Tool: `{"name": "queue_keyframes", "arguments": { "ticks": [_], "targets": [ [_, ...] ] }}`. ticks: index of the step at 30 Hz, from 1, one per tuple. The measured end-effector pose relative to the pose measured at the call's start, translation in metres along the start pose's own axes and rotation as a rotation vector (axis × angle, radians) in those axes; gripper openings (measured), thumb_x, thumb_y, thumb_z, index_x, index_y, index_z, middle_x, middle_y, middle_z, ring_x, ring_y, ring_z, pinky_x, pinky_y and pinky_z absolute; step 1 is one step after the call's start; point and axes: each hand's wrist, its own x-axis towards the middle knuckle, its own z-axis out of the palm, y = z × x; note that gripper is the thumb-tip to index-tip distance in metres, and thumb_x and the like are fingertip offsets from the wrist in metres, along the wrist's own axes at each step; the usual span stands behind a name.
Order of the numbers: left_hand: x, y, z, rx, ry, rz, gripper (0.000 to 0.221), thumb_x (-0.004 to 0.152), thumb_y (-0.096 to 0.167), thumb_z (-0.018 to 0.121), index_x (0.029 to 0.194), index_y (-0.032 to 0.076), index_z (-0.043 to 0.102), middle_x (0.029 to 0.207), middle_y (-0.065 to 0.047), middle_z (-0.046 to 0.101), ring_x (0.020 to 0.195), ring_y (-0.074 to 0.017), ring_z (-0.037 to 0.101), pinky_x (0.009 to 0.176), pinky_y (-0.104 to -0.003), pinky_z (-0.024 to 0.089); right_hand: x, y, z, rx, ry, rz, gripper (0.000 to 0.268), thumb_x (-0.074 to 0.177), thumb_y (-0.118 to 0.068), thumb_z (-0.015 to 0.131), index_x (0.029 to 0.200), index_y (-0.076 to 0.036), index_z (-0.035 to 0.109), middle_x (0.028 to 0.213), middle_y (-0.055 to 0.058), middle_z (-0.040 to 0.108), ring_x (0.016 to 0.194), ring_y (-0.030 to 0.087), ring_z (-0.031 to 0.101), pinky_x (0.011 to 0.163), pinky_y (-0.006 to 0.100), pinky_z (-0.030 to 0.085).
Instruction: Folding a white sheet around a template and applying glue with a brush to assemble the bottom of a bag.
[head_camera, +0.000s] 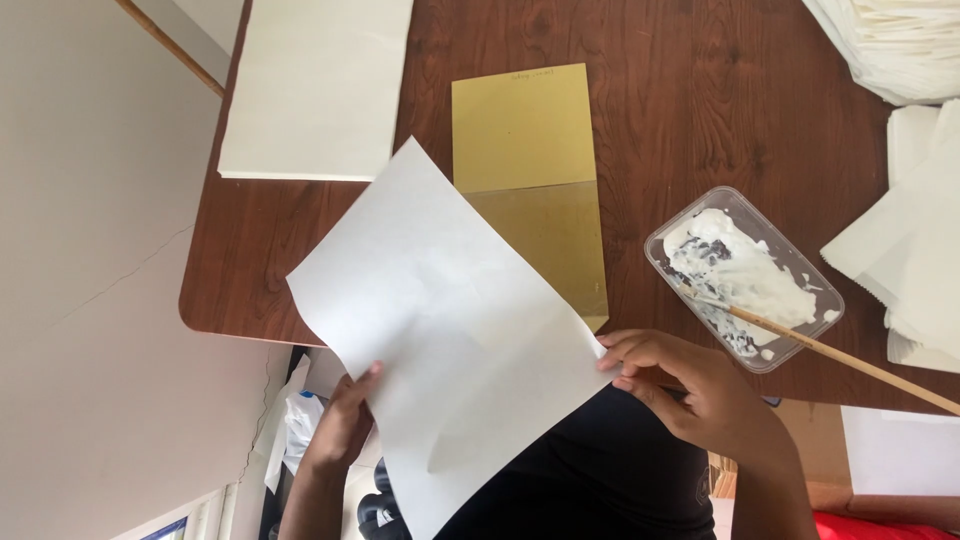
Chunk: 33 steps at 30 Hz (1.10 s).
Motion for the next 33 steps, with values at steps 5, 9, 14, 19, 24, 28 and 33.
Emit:
{"name": "queue_keyframes", "arguments": {
  "ticks": [5,9,14,19,24,28,33],
  "targets": [
    [-0.029,0.035,0.017,0.049,0.026,0.153,0.063,0.083,0.01,0.062,0.145,-0.001,0.054,0.141,-0.017,0.065,0.129,-0.0296,0.062,0.111,-0.041,0.049,-0.007,0.011,0.029,0.005,0.323,-0.001,0.018,0.093,-0.012,0.067,0.108,-0.008,0.058,0.118,0.01,0.071,0.107,0.02,0.074,0.085,0.027,0.065],
    [-0.04,0.046,0.003,0.088,0.271,0.264,0.061,0.084,0.02,0.063,0.142,0.002,0.056,0.14,-0.01,0.065,0.13,-0.0229,0.061,0.113,-0.034,0.048,0.001,0.01,0.049,-0.362,0.357,-0.068,0.042,0.089,-0.022,0.075,0.127,-0.006,0.062,0.131,0.012,0.062,0.125,0.028,0.061,0.11,0.041,0.049],
    [-0.036,0.031,-0.011,0.175,0.405,0.287,0.049,0.087,0.027,0.068,0.128,0.001,0.066,0.126,-0.005,0.07,0.118,-0.0168,0.064,0.104,-0.028,0.049,0.008,0.024,0.065,-0.768,0.379,-0.104,0.037,0.096,-0.029,0.071,0.131,-0.018,0.068,0.137,0.004,0.064,0.116,0.026,0.062,0.096,0.042,0.05],
    [-0.039,0.025,-0.017,0.251,0.261,0.463,0.053,0.087,0.021,0.066,0.135,0.002,0.061,0.13,-0.008,0.068,0.126,-0.0238,0.062,0.11,-0.034,0.047,0.018,0.017,0.063,-0.838,0.421,-0.161,0.023,0.097,-0.012,0.074,0.12,-0.016,0.076,0.121,-0.001,0.07,0.098,0.024,0.062,0.082,0.039,0.051],
    [-0.035,0.011,-0.038,0.104,0.293,0.586,0.061,0.086,0.013,0.065,0.143,-0.003,0.051,0.135,-0.015,0.063,0.127,-0.0288,0.06,0.108,-0.037,0.05,0.03,0.02,0.066,-0.538,0.65,-0.21,0.008,0.104,0.001,0.064,0.101,0.005,0.071,0.097,0.015,0.072,0.086,0.026,0.068,0.076,0.034,0.055],
    [-0.021,-0.019,-0.069,0.105,0.32,0.646,0.046,0.085,0.013,0.069,0.128,-0.002,0.061,0.116,-0.012,0.068,0.112,-0.0282,0.067,0.097,-0.035,0.056,0.038,0.011,0.058,-0.465,0.745,-0.198,0.011,0.11,0.003,0.057,0.109,0.006,0.067,0.099,0.017,0.074,0.085,0.026,0.069,0.076,0.034,0.054],
    [0.039,-0.11,-0.137,0.936,0.438,1.698,0.027,0.094,-0.018,0.074,0.115,-0.002,0.07,0.119,-0.028,0.05,0.111,-0.0595,0.063,0.078,-0.056,0.069,0.049,0.001,0.045,-0.179,0.934,-0.132,0.022,0.117,-0.016,0.052,0.113,0.003,0.062,0.108,0.019,0.067,0.104,0.029,0.067,0.097,0.039,0.054]
  ]
}}
